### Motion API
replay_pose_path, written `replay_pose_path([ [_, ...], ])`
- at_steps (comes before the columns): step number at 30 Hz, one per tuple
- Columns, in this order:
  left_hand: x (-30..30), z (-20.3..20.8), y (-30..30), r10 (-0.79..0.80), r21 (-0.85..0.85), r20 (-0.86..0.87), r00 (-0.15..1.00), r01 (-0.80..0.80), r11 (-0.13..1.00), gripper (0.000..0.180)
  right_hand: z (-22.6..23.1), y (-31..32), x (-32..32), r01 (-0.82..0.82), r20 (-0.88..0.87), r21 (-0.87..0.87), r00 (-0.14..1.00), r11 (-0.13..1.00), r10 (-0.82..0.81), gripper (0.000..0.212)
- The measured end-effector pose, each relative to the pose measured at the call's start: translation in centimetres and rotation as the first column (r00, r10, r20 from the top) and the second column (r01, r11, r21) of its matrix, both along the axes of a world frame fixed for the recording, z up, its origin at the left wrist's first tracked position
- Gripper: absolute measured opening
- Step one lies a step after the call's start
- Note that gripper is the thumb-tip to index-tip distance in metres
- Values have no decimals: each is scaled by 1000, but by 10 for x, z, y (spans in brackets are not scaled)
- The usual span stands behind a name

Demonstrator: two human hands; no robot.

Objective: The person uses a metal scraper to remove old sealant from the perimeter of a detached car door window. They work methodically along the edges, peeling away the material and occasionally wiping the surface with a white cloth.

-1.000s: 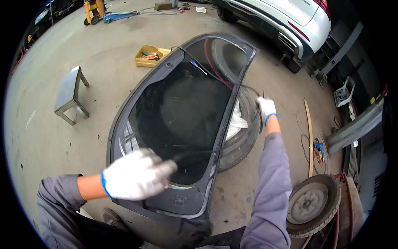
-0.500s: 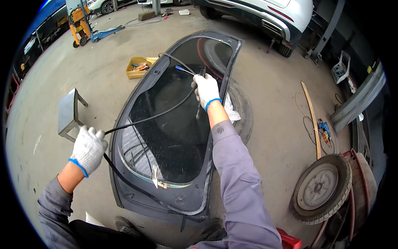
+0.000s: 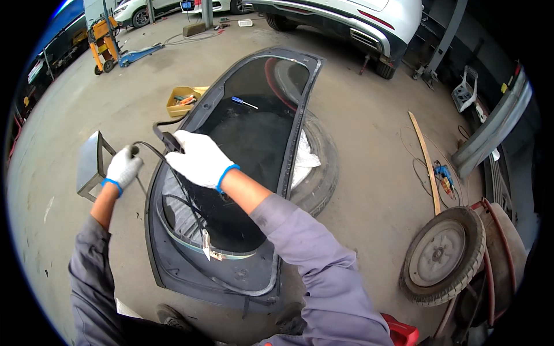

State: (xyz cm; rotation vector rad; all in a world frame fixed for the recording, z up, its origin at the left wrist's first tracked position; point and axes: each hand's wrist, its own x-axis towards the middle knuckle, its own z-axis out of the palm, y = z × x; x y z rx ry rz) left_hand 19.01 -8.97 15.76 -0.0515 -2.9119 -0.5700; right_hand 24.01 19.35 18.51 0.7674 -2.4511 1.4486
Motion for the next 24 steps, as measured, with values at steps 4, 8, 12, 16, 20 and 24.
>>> replay_pose_path([
  [4, -6, 23, -33, 95, 514, 178, 979, -175, 840, 32, -28, 17, -6, 82, 72, 59, 994, 995, -87, 35],
  [8, -33, -22, -111, 133, 247, -65, 989, -113, 962, 42, -45, 38, -20, 105, 166, 48, 980, 993, -111, 37],
  [12, -23, -37, -101, 193, 314, 120, 974, -222, 923, 44, -56, 73, -28, 190, 245, 89, 947, 978, -206, 39],
  [16, -23, -43, -100, 162, 209, 258, 952, -219, 953, 43, -60, 134, -36, 343, 380, 24, 866, 939, -326, 37],
  [20, -16, -52, -96, 114, 67, 427, 897, -157, 985, 45, -67, 210, -30, 561, 506, -58, 730, 825, -460, 37],
  [24, -19, -67, -88, -19, -129, 527, 849, 102, 986, 50, -107, 285, -27, 790, 607, -107, 533, 604, -590, 29],
])
